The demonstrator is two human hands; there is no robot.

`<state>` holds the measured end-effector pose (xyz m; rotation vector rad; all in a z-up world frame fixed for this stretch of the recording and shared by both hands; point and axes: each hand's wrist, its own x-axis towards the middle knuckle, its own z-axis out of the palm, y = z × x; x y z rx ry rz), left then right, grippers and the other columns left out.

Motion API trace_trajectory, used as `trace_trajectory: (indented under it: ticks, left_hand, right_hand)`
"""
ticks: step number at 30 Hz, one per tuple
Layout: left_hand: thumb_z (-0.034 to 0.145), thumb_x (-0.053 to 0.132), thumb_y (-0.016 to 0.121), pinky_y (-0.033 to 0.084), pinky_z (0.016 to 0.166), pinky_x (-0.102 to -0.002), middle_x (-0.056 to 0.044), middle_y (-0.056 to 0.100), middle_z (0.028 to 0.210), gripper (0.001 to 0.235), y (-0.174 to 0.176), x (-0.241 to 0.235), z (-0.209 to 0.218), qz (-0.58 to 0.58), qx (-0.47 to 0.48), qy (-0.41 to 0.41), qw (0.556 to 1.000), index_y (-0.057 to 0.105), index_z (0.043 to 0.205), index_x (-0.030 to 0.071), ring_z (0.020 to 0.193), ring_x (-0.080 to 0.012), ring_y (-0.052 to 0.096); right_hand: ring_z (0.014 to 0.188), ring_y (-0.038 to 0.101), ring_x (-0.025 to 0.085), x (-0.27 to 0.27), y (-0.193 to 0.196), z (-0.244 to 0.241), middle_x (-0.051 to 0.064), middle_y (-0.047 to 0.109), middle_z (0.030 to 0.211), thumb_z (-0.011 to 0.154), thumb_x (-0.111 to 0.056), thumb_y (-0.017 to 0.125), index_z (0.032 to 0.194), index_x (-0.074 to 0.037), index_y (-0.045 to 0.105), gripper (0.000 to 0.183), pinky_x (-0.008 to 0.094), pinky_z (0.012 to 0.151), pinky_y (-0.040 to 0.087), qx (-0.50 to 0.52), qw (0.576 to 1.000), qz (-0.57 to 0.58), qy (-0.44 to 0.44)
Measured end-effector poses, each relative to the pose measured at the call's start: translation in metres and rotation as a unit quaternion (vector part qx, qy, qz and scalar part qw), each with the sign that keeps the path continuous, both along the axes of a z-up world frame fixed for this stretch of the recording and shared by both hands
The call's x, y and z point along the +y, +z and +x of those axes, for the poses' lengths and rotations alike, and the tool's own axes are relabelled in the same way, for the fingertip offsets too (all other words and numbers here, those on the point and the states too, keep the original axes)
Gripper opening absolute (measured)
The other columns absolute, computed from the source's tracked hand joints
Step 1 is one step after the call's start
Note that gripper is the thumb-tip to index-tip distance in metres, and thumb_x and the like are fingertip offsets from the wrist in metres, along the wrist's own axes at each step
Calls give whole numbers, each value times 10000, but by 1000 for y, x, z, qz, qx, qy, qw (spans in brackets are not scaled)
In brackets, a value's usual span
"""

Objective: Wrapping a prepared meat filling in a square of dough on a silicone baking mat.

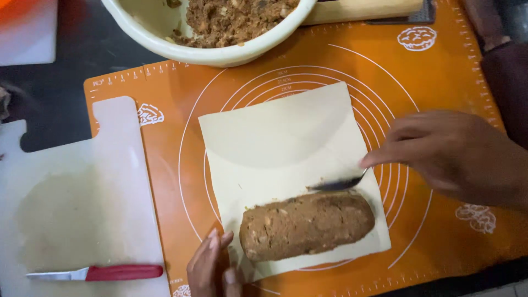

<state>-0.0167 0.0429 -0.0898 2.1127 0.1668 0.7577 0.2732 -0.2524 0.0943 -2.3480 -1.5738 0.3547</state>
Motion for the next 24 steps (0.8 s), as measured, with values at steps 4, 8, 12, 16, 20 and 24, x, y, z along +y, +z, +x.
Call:
trace_trajectory:
  ticks: [4, 8, 12, 16, 20, 24]
  left_hand:
    - [1035, 241, 503, 520, 1088, -469, -206, 707, 1179, 466, -8, 3, -6, 12, 10, -14, 1000, 458, 1441, 18, 1186, -354, 688]
    - [1036, 251, 517, 522, 1076, -470, -190, 728, 1134, 454, -23, 4, -18, 15, 27, -13, 999, 468, 1431, 33, 1156, -353, 701]
    - [1070, 260, 518, 564, 1028, -445, -205, 742, 1143, 422, -31, 4, -27, -16, 54, -4, 998, 483, 1427, 38, 1139, -320, 741]
    - [1058, 308, 509, 547, 1047, -466, -170, 753, 1124, 474, -24, 7, -19, 12, 34, -27, 999, 474, 1440, 29, 1171, -351, 715]
    - [1057, 288, 511, 522, 1094, -465, -157, 752, 1159, 451, -6, -13, -12, -4, 27, -10, 1000, 485, 1435, 44, 1212, -358, 693]
    - [1057, 234, 503, 492, 1124, -465, -154, 748, 1194, 419, 7, -14, -8, -2, 27, 17, 999, 480, 1430, 43, 1249, -352, 666]
  right_hand:
    - [762, 694, 150, -17, -26, -2, -23, 716, 885, 767, 38, 671, 1212, -312, 767, 574, 318, 662, 570, 12, 987, -88, -137]
    - [738, 699, 144, -14, -35, -6, -19, 720, 866, 734, 58, 681, 1277, -374, 776, 701, 325, 646, 560, 51, 979, -105, -170]
    - [808, 676, 122, -15, -46, -9, -31, 746, 959, 772, 68, 637, 1267, -355, 767, 664, 273, 637, 581, 49, 989, -38, -132]
    - [794, 695, 143, -4, -45, -15, -35, 729, 908, 765, 13, 686, 1242, -352, 768, 606, 318, 667, 575, 9, 993, -79, -88]
    - [836, 692, 126, 21, -43, -24, -52, 717, 972, 781, -132, 745, 1292, -293, 734, 535, 304, 696, 566, 43, 998, -18, -41]
    - [838, 692, 155, 59, -36, -34, -41, 726, 940, 725, 10, 686, 1255, -311, 767, 624, 357, 731, 554, 30, 999, -13, -28]
